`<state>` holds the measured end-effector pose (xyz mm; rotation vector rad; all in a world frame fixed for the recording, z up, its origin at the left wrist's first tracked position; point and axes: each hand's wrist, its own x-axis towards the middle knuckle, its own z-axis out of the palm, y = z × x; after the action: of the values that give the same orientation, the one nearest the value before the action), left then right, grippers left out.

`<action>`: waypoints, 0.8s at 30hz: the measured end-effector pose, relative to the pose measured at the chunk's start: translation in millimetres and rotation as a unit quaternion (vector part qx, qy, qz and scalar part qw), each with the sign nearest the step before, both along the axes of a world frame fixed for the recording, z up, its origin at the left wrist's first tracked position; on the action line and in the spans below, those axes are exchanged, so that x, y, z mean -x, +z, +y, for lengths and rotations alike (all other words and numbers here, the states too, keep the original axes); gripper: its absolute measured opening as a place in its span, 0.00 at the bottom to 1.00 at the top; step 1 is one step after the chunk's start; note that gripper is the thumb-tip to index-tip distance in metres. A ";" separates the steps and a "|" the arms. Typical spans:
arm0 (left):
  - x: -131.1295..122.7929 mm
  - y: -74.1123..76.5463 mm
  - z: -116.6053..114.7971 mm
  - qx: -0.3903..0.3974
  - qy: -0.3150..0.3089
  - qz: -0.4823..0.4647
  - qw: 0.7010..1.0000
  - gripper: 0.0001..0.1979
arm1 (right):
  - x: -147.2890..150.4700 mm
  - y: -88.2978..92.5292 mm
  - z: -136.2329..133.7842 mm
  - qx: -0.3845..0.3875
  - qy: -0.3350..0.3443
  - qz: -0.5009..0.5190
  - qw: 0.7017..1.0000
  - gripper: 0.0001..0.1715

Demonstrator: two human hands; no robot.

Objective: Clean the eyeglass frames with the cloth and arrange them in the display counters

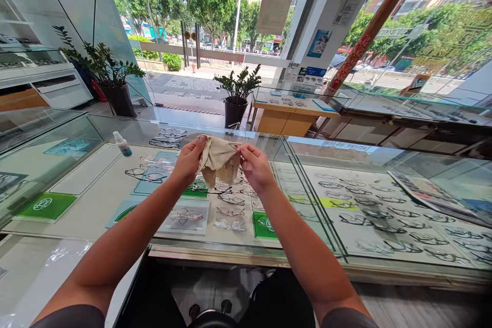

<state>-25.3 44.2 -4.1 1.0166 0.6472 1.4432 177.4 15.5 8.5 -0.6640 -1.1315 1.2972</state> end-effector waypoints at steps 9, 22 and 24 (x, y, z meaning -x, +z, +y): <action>-0.8 1.4 -1.6 -0.011 -0.013 -0.001 1.000 0.31 | -11.6 4.5 6.7 -0.015 -0.052 0.033 0.998 0.25; 0.0 0.5 -1.6 -0.001 -0.025 -0.012 1.000 0.29 | -16.1 2.2 11.1 -0.009 -0.059 0.073 0.996 0.22; -0.2 0.3 -3.5 0.001 -0.043 0.002 0.999 0.29 | -16.0 1.2 12.0 -0.007 -0.056 0.074 0.996 0.21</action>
<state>-25.1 40.8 -3.9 1.0342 0.6014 1.3651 193.4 27.5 9.7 -0.6026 -0.9676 1.2209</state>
